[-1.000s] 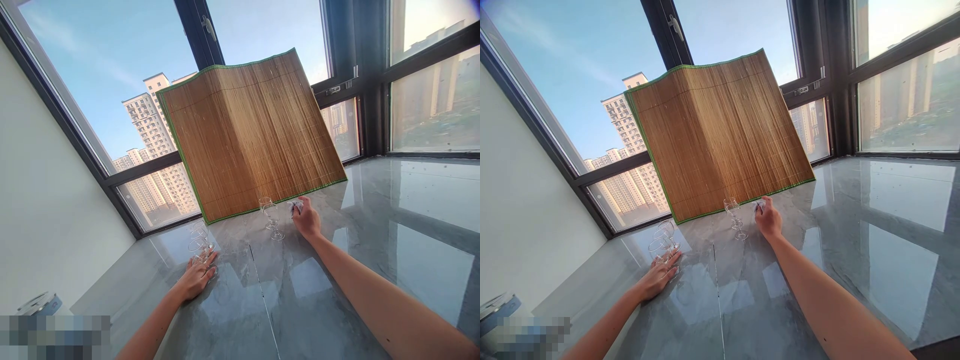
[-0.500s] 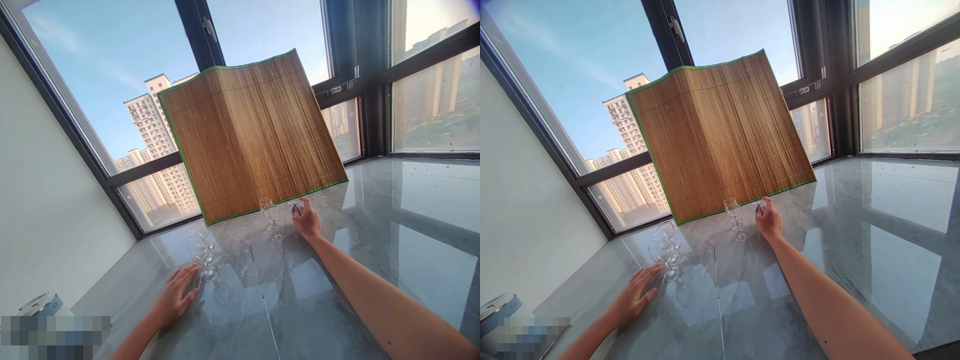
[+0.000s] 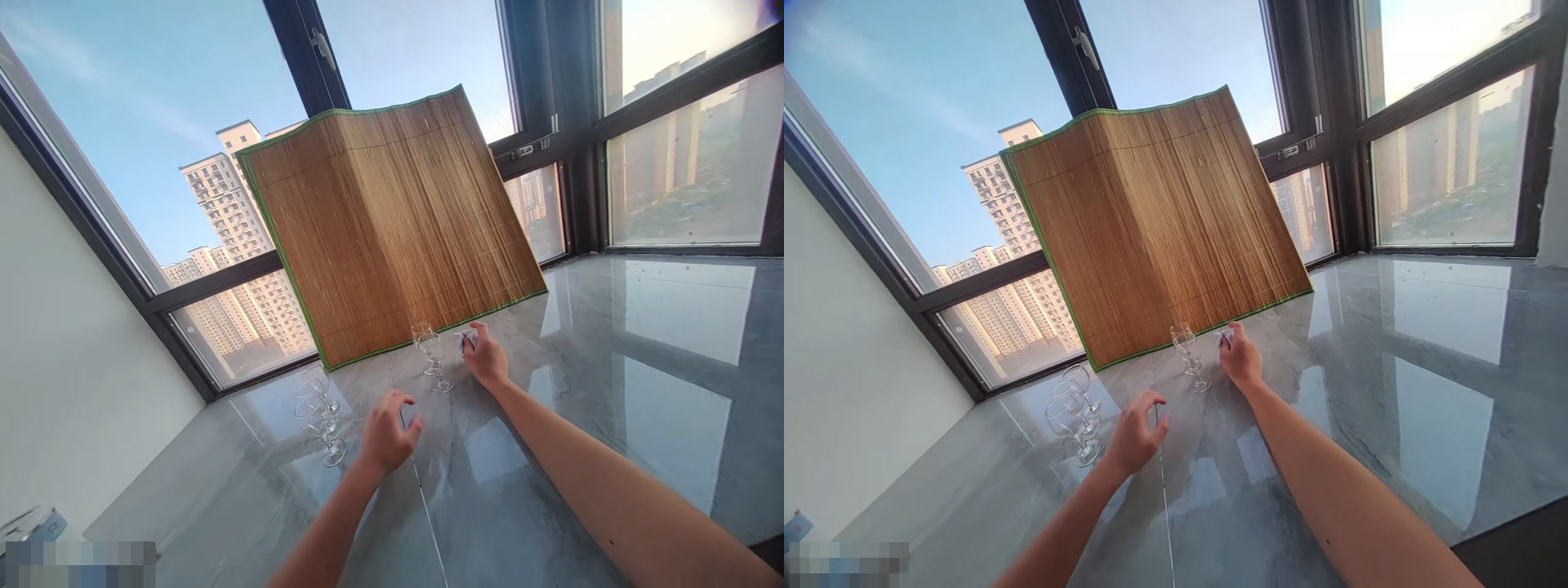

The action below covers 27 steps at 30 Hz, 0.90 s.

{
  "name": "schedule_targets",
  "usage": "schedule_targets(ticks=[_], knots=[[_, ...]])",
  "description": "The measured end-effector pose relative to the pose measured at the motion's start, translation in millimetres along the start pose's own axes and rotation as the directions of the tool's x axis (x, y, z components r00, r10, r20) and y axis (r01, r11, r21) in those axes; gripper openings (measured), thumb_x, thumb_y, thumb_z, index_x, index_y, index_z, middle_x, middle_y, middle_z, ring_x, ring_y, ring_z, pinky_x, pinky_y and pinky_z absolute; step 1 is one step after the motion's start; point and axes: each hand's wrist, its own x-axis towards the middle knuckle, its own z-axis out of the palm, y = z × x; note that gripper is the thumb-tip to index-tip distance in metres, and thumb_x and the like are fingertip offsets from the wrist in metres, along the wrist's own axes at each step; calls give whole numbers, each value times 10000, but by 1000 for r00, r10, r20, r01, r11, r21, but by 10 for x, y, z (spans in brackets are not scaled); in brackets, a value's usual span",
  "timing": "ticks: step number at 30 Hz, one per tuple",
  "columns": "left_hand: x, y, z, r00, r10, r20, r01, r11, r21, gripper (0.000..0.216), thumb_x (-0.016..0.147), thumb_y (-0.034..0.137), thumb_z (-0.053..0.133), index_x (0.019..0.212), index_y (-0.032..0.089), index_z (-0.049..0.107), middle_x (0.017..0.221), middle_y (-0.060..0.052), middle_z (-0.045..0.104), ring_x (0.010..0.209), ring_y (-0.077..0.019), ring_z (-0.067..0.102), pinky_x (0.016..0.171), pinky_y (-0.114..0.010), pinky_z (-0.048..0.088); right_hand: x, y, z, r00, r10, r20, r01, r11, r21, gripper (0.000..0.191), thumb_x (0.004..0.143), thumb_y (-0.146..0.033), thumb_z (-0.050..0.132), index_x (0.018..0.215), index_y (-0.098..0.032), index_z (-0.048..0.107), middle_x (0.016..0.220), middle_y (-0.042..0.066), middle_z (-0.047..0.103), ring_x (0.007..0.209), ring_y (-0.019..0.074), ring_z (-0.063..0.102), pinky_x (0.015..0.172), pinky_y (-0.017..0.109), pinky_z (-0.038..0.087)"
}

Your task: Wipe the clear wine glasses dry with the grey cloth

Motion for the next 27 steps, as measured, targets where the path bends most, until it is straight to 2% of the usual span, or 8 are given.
schedule_targets(ticks=[2, 4, 8, 12, 16, 20, 24, 27], knots=[[379, -12, 248, 998, -65, 10, 65, 998, 1, 391, 803, 397, 596, 1145, 208, 608, 1170, -95, 584, 1068, -241, 567, 950, -376, 449, 2, 3, 7, 1000, -8, -1, 8, 1000, -1, 397, 912, -276, 423, 1295, -178, 464, 915, 104, 713, 788, 237, 643, 623, 280, 326], [657, -62, 425, 997, -53, 58, 49, 997, 57, 455, 763, 443, 645, 1157, 216, 629, 1294, -108, 519, 1188, -282, 503, 1043, -420, 378, 3, 8, 14, 1000, -19, -2, 19, 1000, -1, 395, 915, -276, 415, 1296, -180, 458, 923, 101, 716, 785, 236, 646, 627, 281, 332], [943, -117, 610, 992, -41, 121, 32, 997, 76, 454, 779, 510, 629, 1133, 228, 663, 1395, -107, 447, 1270, -290, 438, 1112, -445, 284, 7, 15, 29, 1000, -21, 7, 21, 1000, -7, 395, 924, -286, 404, 1303, -184, 451, 949, 103, 717, 781, 231, 649, 636, 281, 346], [1063, -128, 691, 986, -70, 153, 59, 995, 76, 500, 796, 560, 595, 1152, 214, 655, 1425, -116, 430, 1300, -285, 415, 1128, -440, 248, 10, 13, 35, 1000, -16, 19, 16, 1000, -6, 399, 925, -285, 410, 1307, -181, 454, 945, 109, 716, 791, 233, 651, 653, 283, 360], [1130, -155, 755, 975, -84, 204, 78, 996, 33, 599, 794, 617, 566, 1250, 230, 590, 1408, -108, 466, 1292, -267, 435, 1115, -402, 269, 4, 7, 30, 1000, -26, 8, 26, 1000, -4, 395, 924, -286, 409, 1301, -180, 458, 940, 106, 716, 778, 233, 650, 646, 284, 355], [1151, -124, 838, 958, -87, 275, 92, 996, -4, 655, 816, 633, 515, 1333, 229, 510, 1392, -116, 504, 1281, -274, 459, 1111, -425, 273, -2, 6, 28, 999, -36, 2, 36, 999, -6, 388, 919, -278, 415, 1291, -181, 466, 910, 103, 715, 760, 234, 647, 631, 284, 342], [1147, -32, 933, 966, -102, 238, 88, 994, 67, 555, 877, 532, 439, 1318, 203, 514, 1461, -132, 438, 1345, -292, 390, 1121, -457, 253, -2, 8, 31, 999, -36, 2, 36, 999, 0, 386, 919, -276, 410, 1288, -180, 474, 898, 98, 713, 768, 234, 647, 625, 283, 335], [1114, -16, 956, 965, -148, 216, 128, 986, 106, 502, 907, 415, 379, 1350, 200, 482, 1454, -135, 449, 1344, -292, 392, 1128, -497, 223, 1, 8, 35, 1000, -27, 2, 28, 1000, -8, 382, 914, -276, 418, 1279, -182, 481, 898, 98, 714, 770, 230, 647, 621, 283, 328]])
